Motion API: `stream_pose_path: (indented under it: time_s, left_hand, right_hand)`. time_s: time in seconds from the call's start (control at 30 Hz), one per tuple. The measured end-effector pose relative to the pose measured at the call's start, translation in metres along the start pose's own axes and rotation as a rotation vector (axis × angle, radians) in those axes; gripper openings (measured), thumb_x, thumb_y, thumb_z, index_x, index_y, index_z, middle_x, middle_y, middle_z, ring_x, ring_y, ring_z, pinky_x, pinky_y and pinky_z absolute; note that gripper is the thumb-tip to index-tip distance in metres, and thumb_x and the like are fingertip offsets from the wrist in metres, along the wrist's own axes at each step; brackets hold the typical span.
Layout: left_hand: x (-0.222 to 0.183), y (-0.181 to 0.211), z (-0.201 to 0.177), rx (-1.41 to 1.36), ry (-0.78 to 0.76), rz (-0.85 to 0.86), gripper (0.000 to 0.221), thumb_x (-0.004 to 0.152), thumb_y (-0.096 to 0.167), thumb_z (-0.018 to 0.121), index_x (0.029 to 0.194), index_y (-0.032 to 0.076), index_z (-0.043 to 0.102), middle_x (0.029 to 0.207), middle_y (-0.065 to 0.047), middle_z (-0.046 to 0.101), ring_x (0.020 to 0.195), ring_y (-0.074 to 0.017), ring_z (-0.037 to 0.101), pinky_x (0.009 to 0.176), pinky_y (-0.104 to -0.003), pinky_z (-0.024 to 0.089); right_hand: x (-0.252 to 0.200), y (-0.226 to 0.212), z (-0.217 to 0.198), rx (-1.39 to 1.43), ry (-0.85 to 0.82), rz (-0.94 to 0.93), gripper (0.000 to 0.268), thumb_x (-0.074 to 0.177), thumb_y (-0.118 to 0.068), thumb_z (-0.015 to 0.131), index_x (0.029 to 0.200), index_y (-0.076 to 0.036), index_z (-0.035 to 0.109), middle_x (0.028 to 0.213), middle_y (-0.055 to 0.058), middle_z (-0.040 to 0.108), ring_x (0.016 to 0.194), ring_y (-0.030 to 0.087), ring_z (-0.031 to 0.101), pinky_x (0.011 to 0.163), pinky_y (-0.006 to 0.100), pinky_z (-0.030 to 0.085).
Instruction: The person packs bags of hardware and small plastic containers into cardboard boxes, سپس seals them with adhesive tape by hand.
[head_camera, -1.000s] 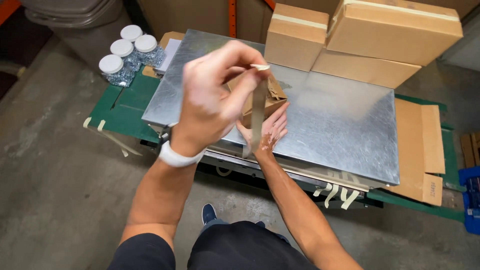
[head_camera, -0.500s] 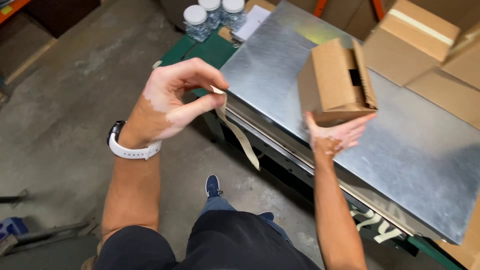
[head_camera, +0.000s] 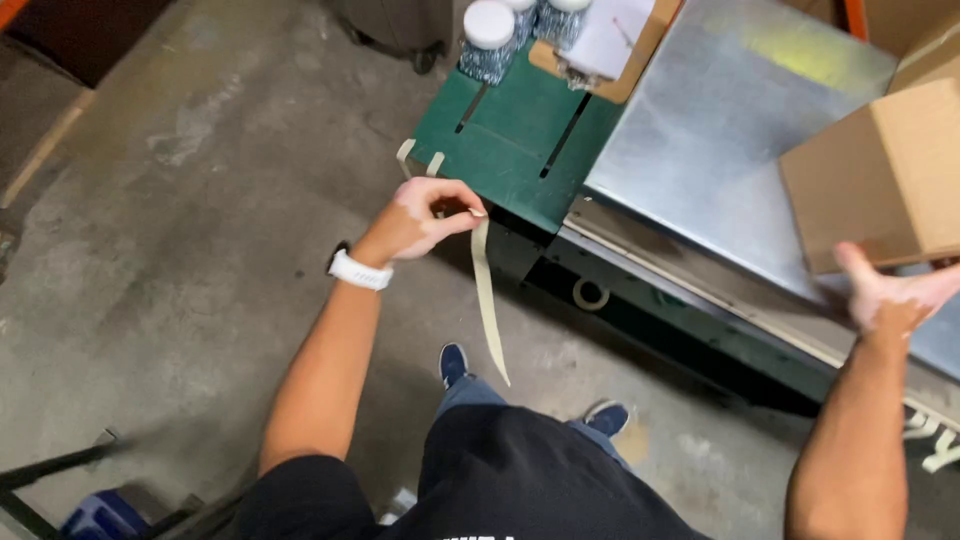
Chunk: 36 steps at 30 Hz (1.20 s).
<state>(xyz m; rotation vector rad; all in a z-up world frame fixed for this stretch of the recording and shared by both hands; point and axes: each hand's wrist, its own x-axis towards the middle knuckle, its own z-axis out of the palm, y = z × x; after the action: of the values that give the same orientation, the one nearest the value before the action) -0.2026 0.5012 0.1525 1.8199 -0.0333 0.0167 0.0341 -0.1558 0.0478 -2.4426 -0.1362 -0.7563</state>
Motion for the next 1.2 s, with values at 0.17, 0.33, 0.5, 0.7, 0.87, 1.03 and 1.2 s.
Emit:
stream_pose_path:
  time_s: [0.17, 0.33, 0.5, 0.7, 0.87, 1.03, 1.2]
  left_hand:
    - [0.062, -0.157, -0.036, 0.08, -0.012, -0.124, 0.002, 0.094, 0.018, 0.088, 0.096, 0.016, 0.088, 0.095, 0.004, 0.082, 0.082, -0.0065, 0.067, 0.081, -0.023, 0.058]
    - [0.118, -0.267, -0.048, 0.294, -0.049, -0.129, 0.004, 0.092, 0.03, 0.089, 0.089, 0.027, 0.087, 0.069, 0.008, 0.054, 0.068, -0.0128, 0.053, 0.08, -0.029, 0.051]
    - [0.154, -0.282, -0.059, 0.496, -0.112, -0.304, 0.009, 0.101, 0.037, 0.083, 0.092, 0.033, 0.086, 0.054, 0.007, 0.045, 0.095, -0.0228, 0.06, 0.079, -0.04, 0.049]
    - [0.164, -0.304, -0.065, 0.615, -0.122, -0.324, 0.004, 0.096, 0.041, 0.087, 0.092, 0.04, 0.087, 0.062, 0.007, 0.067, 0.103, -0.0261, 0.07, 0.085, -0.047, 0.054]
    - [0.168, -0.32, -0.071, 0.559, -0.08, -0.267, 0.003, 0.091, 0.039, 0.088, 0.089, 0.037, 0.085, 0.07, 0.005, 0.073, 0.116, -0.0321, 0.064, 0.094, -0.049, 0.051]
    - [0.17, -0.325, -0.072, 0.541, -0.048, -0.269, 0.005, 0.089, 0.036, 0.088, 0.085, 0.037, 0.085, 0.074, 0.009, 0.076, 0.116, -0.0298, 0.067, 0.094, -0.048, 0.054]
    - [0.17, -0.326, -0.068, 0.55, -0.061, -0.246, 0.006, 0.089, 0.034, 0.089, 0.085, 0.035, 0.084, 0.07, 0.006, 0.075, 0.108, -0.0333, 0.068, 0.107, -0.046, 0.049]
  right_hand:
    - [0.005, 0.027, 0.01, -0.158, -0.196, 0.173, 0.099, 0.113, -0.046, 0.111, 0.152, 0.027, 0.056, 0.148, 0.043, 0.066, 0.135, 0.052, 0.063, 0.111, 0.051, 0.046]
    - [-0.006, -0.068, -0.005, -0.075, -0.28, 0.273, 0.078, 0.119, -0.043, 0.097, 0.162, 0.012, 0.061, 0.154, 0.033, 0.065, 0.137, 0.046, 0.063, 0.112, 0.051, 0.045]
    - [-0.011, -0.062, 0.012, -0.123, -0.143, 0.434, 0.108, 0.113, -0.049, 0.111, 0.157, 0.018, 0.039, 0.161, 0.038, 0.051, 0.146, 0.048, 0.058, 0.12, 0.048, 0.043]
    - [-0.016, -0.087, 0.016, -0.117, -0.16, 0.468, 0.104, 0.118, -0.049, 0.107, 0.16, 0.015, 0.037, 0.161, 0.037, 0.056, 0.144, 0.045, 0.063, 0.118, 0.047, 0.047]
    - [-0.017, -0.11, 0.015, -0.131, -0.146, 0.401, 0.097, 0.12, -0.047, 0.105, 0.162, 0.016, 0.044, 0.159, 0.039, 0.057, 0.143, 0.049, 0.059, 0.117, 0.05, 0.041]
    - [-0.014, -0.121, 0.017, -0.157, -0.176, 0.548, 0.102, 0.119, -0.059, 0.101, 0.16, 0.016, 0.045, 0.163, 0.04, 0.047, 0.15, 0.049, 0.051, 0.123, 0.051, 0.037]
    - [-0.016, -0.116, 0.017, -0.135, -0.137, 0.525, 0.104, 0.117, -0.051, 0.106, 0.163, 0.012, 0.037, 0.164, 0.034, 0.052, 0.147, 0.045, 0.058, 0.119, 0.05, 0.043]
